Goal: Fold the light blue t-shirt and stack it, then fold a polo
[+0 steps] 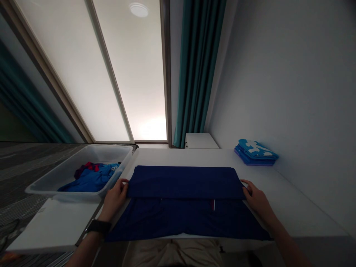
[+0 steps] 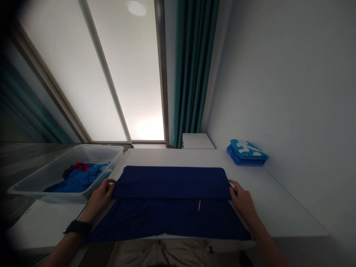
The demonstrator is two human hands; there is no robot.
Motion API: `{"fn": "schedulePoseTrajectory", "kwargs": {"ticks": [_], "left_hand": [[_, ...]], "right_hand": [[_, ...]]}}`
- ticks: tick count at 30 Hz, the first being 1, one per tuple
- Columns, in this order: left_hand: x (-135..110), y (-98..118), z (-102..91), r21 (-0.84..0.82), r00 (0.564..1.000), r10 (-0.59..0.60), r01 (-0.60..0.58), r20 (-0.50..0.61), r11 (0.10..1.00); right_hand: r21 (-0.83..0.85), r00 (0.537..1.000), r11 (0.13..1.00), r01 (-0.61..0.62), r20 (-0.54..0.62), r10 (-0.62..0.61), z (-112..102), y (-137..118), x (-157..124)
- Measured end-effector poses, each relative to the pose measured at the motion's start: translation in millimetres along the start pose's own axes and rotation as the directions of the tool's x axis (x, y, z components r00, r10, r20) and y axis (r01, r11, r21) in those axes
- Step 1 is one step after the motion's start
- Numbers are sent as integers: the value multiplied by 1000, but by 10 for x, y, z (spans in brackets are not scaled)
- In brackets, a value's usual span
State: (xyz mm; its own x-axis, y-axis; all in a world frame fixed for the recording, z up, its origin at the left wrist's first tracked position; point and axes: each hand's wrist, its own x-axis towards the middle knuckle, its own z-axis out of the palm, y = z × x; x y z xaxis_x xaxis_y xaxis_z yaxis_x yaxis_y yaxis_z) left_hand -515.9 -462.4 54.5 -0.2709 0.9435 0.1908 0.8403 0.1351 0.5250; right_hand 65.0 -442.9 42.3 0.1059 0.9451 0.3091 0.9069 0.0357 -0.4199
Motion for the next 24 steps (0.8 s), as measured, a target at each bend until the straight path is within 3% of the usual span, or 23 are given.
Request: {"fn": "schedulePoseTrajectory", "kwargs": {"ticks": [9, 12, 16, 21, 24], "left_hand": [[-15, 89, -46, 18, 1000, -22, 22, 12, 1000], [-8, 68, -34, 31, 999, -29, 28, 26, 999], [1, 52, -25, 53, 999, -18, 17, 31, 998], [6, 77, -39, 38, 999, -15, 14, 32, 999], [10, 70, -39, 29, 999, -22, 20, 50, 999]], "right_hand": [[-154, 996, 985, 81, 52, -74, 49, 10, -1], [-278, 994, 954, 109, 6, -111, 4, -45, -5], [-452, 983, 875, 174, 30, -180, -21, -397, -21], [-380, 968, 893, 242, 162, -193, 236, -1008, -49], [-332, 951, 908, 255, 258, -173, 445, -1145, -78]]}}
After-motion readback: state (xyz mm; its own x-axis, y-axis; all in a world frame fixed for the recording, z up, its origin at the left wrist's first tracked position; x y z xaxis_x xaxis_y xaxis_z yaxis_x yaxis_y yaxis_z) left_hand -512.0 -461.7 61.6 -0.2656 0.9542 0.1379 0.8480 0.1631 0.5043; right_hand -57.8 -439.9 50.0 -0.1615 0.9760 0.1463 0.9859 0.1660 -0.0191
